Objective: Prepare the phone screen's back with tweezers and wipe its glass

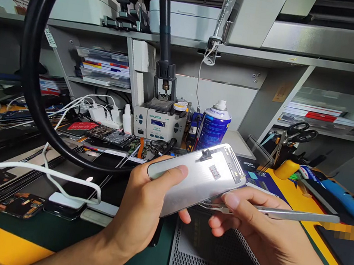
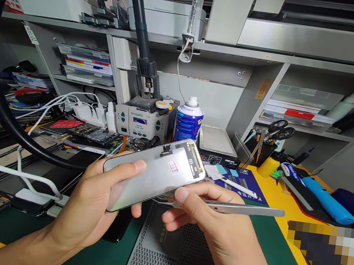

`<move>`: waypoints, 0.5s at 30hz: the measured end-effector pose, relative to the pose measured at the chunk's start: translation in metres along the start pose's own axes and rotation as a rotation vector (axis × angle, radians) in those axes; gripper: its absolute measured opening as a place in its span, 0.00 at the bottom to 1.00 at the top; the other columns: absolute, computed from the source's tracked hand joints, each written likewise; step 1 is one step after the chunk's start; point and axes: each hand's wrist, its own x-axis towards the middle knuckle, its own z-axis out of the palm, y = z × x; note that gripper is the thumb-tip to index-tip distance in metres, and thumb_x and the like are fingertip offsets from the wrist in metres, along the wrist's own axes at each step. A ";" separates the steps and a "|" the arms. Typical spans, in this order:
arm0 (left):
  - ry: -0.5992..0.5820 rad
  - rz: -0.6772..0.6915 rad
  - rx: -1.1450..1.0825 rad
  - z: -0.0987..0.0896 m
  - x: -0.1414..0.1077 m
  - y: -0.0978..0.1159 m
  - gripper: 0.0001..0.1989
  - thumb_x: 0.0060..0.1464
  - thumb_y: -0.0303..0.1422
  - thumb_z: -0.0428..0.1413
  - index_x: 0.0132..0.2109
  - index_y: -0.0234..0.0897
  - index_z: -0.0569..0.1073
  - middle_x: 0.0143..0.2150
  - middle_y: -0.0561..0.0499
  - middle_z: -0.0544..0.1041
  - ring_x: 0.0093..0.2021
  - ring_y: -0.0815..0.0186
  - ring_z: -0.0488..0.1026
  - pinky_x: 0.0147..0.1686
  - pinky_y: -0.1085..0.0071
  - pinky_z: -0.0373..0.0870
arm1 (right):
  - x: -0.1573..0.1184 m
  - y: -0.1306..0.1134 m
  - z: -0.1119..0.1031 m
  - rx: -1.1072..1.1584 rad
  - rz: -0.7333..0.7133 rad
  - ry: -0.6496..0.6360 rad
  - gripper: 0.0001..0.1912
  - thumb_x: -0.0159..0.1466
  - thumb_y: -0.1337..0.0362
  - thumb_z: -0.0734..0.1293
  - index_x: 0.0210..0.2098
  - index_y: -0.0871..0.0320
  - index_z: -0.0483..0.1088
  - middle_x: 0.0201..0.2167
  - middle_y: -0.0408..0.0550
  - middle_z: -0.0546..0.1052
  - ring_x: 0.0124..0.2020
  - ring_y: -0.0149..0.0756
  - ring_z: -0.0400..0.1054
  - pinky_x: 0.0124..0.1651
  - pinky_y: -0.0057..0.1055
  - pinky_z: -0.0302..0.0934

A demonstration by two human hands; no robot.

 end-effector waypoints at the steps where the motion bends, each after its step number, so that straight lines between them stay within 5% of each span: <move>1: 0.000 0.002 -0.001 0.000 0.000 0.000 0.08 0.55 0.34 0.60 0.33 0.32 0.76 0.28 0.50 0.74 0.26 0.65 0.71 0.14 0.75 0.70 | 0.000 0.000 0.000 0.009 -0.002 0.001 0.11 0.62 0.57 0.72 0.35 0.60 0.79 0.38 0.56 0.81 0.32 0.40 0.75 0.36 0.37 0.71; 15: -0.021 0.007 0.002 -0.001 -0.001 0.000 0.09 0.56 0.35 0.60 0.33 0.32 0.77 0.28 0.49 0.74 0.26 0.65 0.71 0.14 0.74 0.70 | -0.001 -0.002 0.003 0.014 0.000 0.008 0.10 0.62 0.57 0.73 0.34 0.59 0.79 0.33 0.52 0.80 0.30 0.38 0.75 0.36 0.34 0.71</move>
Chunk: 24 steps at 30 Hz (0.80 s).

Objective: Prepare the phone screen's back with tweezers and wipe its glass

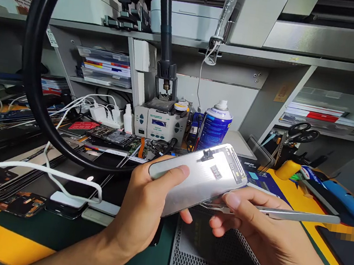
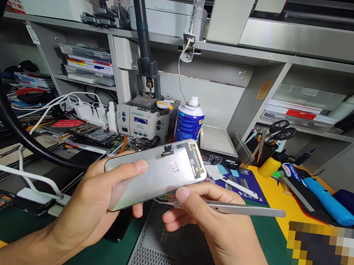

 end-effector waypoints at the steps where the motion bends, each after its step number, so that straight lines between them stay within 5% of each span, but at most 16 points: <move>1: -0.002 0.001 0.000 0.000 0.000 0.000 0.09 0.56 0.35 0.60 0.33 0.32 0.76 0.28 0.50 0.73 0.26 0.64 0.70 0.15 0.74 0.70 | 0.000 0.000 0.000 -0.001 0.002 0.000 0.10 0.62 0.57 0.73 0.33 0.59 0.79 0.33 0.52 0.80 0.30 0.38 0.75 0.36 0.34 0.71; 24: -0.003 0.004 -0.005 0.001 0.002 -0.001 0.08 0.55 0.33 0.60 0.33 0.32 0.75 0.27 0.50 0.73 0.25 0.65 0.70 0.14 0.75 0.70 | -0.001 0.000 0.000 0.001 -0.033 -0.033 0.09 0.62 0.58 0.72 0.33 0.57 0.79 0.32 0.49 0.80 0.30 0.37 0.76 0.35 0.32 0.72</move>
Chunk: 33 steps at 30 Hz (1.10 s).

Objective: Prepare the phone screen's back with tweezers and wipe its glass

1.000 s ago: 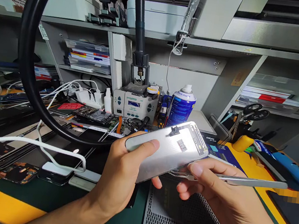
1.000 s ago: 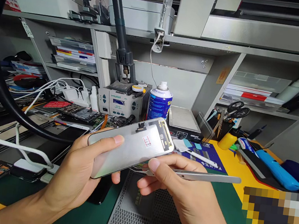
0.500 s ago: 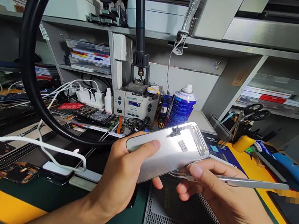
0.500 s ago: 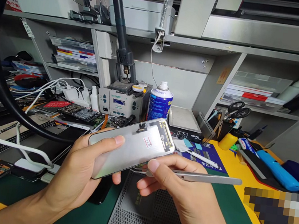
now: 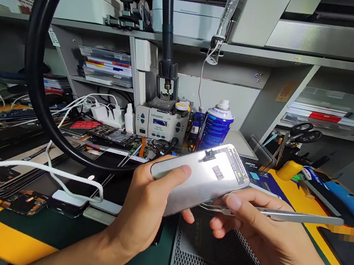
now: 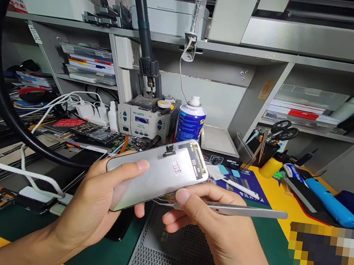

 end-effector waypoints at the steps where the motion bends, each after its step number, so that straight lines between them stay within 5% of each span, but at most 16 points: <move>1: -0.003 0.000 -0.003 0.000 0.000 0.000 0.08 0.55 0.34 0.60 0.33 0.31 0.75 0.27 0.50 0.73 0.25 0.65 0.71 0.14 0.75 0.70 | 0.000 0.000 0.000 -0.004 0.003 0.003 0.09 0.62 0.58 0.72 0.33 0.57 0.79 0.31 0.49 0.80 0.30 0.36 0.76 0.35 0.31 0.72; 33: -0.031 -0.015 0.006 0.001 -0.002 0.001 0.07 0.57 0.33 0.59 0.36 0.31 0.76 0.29 0.49 0.76 0.28 0.62 0.74 0.17 0.74 0.73 | 0.001 0.005 0.003 -0.054 0.014 -0.010 0.10 0.62 0.58 0.72 0.33 0.60 0.79 0.29 0.51 0.81 0.29 0.39 0.77 0.37 0.33 0.72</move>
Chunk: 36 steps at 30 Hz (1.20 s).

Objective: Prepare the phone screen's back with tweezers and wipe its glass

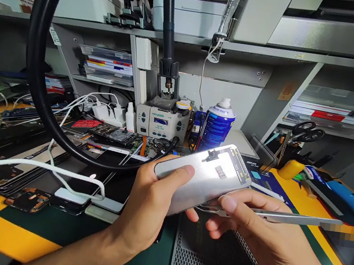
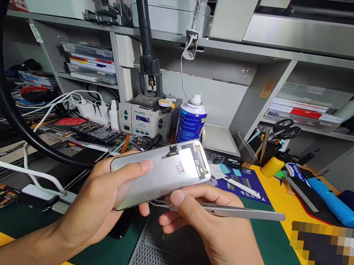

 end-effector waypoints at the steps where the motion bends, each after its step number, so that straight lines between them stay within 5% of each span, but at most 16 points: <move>1: 0.001 0.000 0.001 0.000 0.000 0.000 0.07 0.57 0.33 0.59 0.36 0.31 0.76 0.29 0.49 0.76 0.28 0.63 0.74 0.17 0.74 0.73 | 0.000 0.000 0.000 0.002 0.004 0.001 0.10 0.62 0.59 0.72 0.32 0.60 0.79 0.29 0.51 0.81 0.29 0.38 0.77 0.37 0.33 0.72; 14: 0.049 -0.059 -0.061 0.001 0.003 0.000 0.08 0.54 0.32 0.61 0.35 0.29 0.80 0.27 0.50 0.77 0.20 0.69 0.72 0.16 0.77 0.73 | -0.001 -0.010 0.012 0.048 0.042 0.158 0.13 0.53 0.56 0.78 0.28 0.61 0.78 0.27 0.52 0.81 0.25 0.37 0.75 0.32 0.31 0.72; 22: 0.005 -0.071 -0.090 -0.001 0.008 -0.002 0.09 0.55 0.31 0.60 0.39 0.31 0.83 0.33 0.48 0.80 0.23 0.69 0.73 0.16 0.76 0.74 | 0.001 -0.006 0.003 0.030 0.014 0.107 0.11 0.56 0.57 0.76 0.32 0.59 0.80 0.30 0.52 0.81 0.27 0.41 0.76 0.33 0.35 0.73; 28: 0.027 -0.106 -0.088 -0.002 0.008 -0.001 0.07 0.54 0.31 0.60 0.34 0.31 0.83 0.28 0.50 0.78 0.19 0.70 0.71 0.16 0.77 0.74 | -0.003 -0.014 0.012 0.016 0.023 0.215 0.10 0.53 0.56 0.78 0.27 0.57 0.80 0.25 0.47 0.79 0.24 0.37 0.76 0.31 0.28 0.73; 36: 0.030 -0.119 -0.084 -0.002 0.008 0.000 0.08 0.53 0.31 0.60 0.32 0.30 0.82 0.28 0.50 0.77 0.20 0.70 0.71 0.16 0.76 0.74 | 0.000 -0.011 0.006 0.002 -0.014 0.170 0.10 0.54 0.57 0.77 0.28 0.58 0.80 0.25 0.48 0.78 0.25 0.40 0.77 0.32 0.30 0.74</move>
